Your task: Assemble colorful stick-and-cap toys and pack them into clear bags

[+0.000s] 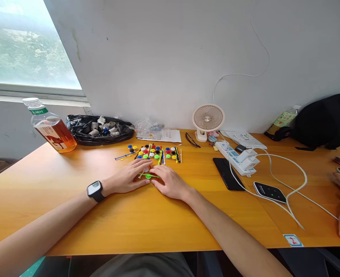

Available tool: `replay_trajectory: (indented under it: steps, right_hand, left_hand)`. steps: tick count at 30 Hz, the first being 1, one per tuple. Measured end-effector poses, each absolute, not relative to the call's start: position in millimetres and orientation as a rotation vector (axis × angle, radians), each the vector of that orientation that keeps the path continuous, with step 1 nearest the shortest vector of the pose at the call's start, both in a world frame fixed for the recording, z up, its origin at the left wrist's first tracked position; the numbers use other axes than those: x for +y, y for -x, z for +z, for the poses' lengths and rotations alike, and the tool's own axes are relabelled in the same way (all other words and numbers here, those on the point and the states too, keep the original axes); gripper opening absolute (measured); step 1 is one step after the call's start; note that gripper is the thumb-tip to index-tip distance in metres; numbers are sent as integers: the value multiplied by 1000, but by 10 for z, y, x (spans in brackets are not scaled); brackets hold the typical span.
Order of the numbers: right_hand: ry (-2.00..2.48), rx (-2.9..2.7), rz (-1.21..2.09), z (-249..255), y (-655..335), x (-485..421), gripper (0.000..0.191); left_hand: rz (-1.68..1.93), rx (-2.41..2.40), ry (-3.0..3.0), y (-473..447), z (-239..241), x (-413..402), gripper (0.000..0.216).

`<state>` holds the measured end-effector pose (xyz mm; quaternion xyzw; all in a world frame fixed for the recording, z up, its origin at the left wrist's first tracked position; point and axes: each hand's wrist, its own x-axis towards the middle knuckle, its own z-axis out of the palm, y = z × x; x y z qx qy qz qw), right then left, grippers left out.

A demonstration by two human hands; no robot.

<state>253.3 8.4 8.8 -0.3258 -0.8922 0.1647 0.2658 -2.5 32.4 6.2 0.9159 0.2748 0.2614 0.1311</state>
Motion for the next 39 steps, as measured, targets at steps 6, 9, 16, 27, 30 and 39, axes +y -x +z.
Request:
replay_trajectory:
  steps: [6,9,16,27,30,39]
  right_hand:
    - [893,-2380,523,165,-2524,49,36]
    - [881,-2372,550,184,-2514,38,36]
    - [891,-2352,518,155,-2514,24,39]
    - [872,-2389,467,113,-2552,99,23]
    - [885,-2381,456,121,-2559,100,22]
    - [880,-2371,486,138,-2555,89,28]
  left_hand:
    - [767,780,-2584,-2,69,291,34]
    - [787,792,-2530,-12,47,273,35]
    - [843,735,-2311,-8,51,259,45]
    - [769,801,-2213,41,29,337,40]
    - [790,817,-2228,27,39,317,36]
    - [795,725,-2120,21,21,300,36]
